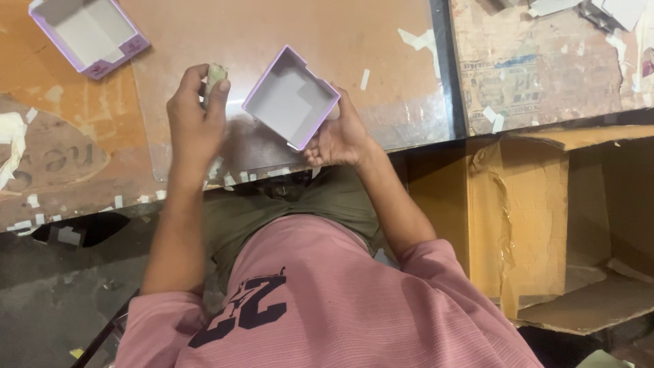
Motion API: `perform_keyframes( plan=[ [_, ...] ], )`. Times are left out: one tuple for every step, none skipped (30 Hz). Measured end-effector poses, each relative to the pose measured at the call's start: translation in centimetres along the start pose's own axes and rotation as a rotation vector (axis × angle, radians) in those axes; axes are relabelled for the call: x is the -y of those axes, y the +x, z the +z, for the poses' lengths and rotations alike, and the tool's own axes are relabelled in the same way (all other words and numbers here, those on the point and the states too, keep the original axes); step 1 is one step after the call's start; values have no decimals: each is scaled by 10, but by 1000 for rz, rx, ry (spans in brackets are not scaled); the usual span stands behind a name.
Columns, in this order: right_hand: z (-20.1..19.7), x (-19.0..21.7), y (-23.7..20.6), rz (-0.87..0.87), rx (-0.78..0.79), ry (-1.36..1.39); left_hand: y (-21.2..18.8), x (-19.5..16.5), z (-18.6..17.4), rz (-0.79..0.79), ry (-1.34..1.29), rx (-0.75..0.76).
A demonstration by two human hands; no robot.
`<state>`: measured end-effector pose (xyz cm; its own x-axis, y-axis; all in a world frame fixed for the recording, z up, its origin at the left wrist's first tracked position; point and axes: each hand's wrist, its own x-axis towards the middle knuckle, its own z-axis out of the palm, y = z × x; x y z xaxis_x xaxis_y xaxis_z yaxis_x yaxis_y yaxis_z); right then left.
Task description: The person assembles small purple cardboard boxes on a workbench. They use a wooden stick to apply adhesive or press edges, then fold and secure the box flaps. The person handles multiple boxes one at a time, placing finished units aside.
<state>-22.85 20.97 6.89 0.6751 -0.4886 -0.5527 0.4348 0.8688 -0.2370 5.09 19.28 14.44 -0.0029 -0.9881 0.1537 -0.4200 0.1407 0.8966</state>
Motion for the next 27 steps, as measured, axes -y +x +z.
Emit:
perform_keyframes(
  plan=[
    [-1,-1,-3,15,103,68,2,2,-3,-37,-38,71],
    [-1,-4,-6,30,205,137,3,4,-6,-16,-71,98],
    [-1,-8,-9,31,241,175,3,7,-8,3,-105,126],
    [0,-14,-10,33,277,213,0,10,-7,20,-139,154],
    [2,-19,-11,33,314,251,-2,13,-7,-18,-138,153],
    [6,-26,-12,19,331,286,-6,16,-6,-56,-137,152],
    [10,-32,-14,7,348,319,-10,20,-5,-94,-137,148],
    [15,-38,-15,-4,367,351,-12,25,-5,-79,-148,127],
    [20,-43,-17,-8,384,374,-15,30,-4,-62,-159,107],
    [26,-47,-19,-11,400,398,-17,36,-3,-47,-171,87],
    [33,-50,-23,-15,416,422,-19,43,-3,-199,-243,89],
    [40,-53,-27,-36,399,423,-21,50,-4,-349,-315,93],
    [47,-54,-31,-57,384,423,-22,58,-4,-499,-386,98],
    [54,-55,-35,-77,367,423,-22,66,-4,-521,-418,89],
    [60,-57,-41,-102,369,428,-21,75,-4,-544,-450,80],
    [67,-57,-47,-127,371,432,-20,84,-4,-566,-482,70],
    [72,-58,-53,-153,373,434,-22,92,-5,-564,-522,59],
    [78,-59,-58,-200,395,400,-23,99,-7,-562,-563,48],
    [83,-62,-64,-246,416,367,-25,105,-7,-561,-603,38],
    [87,-65,-69,-290,436,336,-26,111,-6,-544,-595,32],
    [90,-69,-74,-396,401,281,-28,115,-5,-532,-588,25],
    [92,-74,-78,-497,366,227,-31,118,-4,-523,-577,15],
    [94,-79,-80,-597,331,173,-33,120,-3,-514,-567,10],
    [95,-84,-83,-625,274,160,-34,122,-2,-507,-555,10],
    [95,-88,-87,-658,209,147,-35,123,0,-503,-546,18],
    [94,-93,-92,-696,139,133,-35,124,1,-493,-548,23],
    [93,-96,-95,-747,164,72,-35,125,3,-480,-551,28]
  ],
)
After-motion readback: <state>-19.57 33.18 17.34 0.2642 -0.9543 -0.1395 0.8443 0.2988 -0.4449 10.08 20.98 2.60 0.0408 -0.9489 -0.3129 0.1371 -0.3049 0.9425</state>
